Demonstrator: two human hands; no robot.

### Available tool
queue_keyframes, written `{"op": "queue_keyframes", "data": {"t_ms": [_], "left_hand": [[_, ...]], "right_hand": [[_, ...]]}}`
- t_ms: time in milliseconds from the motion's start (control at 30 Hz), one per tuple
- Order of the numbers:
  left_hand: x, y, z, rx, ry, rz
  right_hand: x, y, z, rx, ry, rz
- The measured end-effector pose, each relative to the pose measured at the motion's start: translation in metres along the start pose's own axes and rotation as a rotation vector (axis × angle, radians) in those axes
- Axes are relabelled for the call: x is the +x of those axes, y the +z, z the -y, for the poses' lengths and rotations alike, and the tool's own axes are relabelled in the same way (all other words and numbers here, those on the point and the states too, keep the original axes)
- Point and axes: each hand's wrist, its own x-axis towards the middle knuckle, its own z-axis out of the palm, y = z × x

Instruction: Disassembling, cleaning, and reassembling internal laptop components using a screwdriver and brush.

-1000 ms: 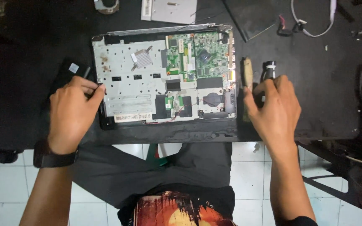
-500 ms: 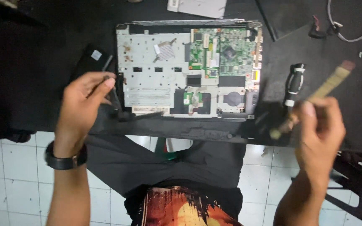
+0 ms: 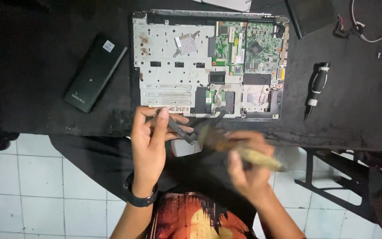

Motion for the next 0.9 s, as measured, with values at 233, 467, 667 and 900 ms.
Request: {"op": "queue_keyframes", "data": {"t_ms": [233, 467, 667, 900], "left_hand": [[-0.002, -0.003, 0.001, -0.067, 0.058, 0.035], [0.004, 0.003, 0.017, -0.202, -0.051, -0.150], [0.005, 0.009, 0.026, -0.298, -0.062, -0.107], [0.007, 0.017, 0.029, -0.268, -0.073, -0.123]], "right_hand": [[-0.006, 0.011, -0.007, -0.096, -0.002, -0.172], [-0.019, 0.012, -0.020, 0.058, 0.010, -0.293], [0.016, 0.011, -0.019, 0.453, 0.264, -0.561], [0.005, 0.012, -0.034, 0.535, 0.383, -0.557]]}}
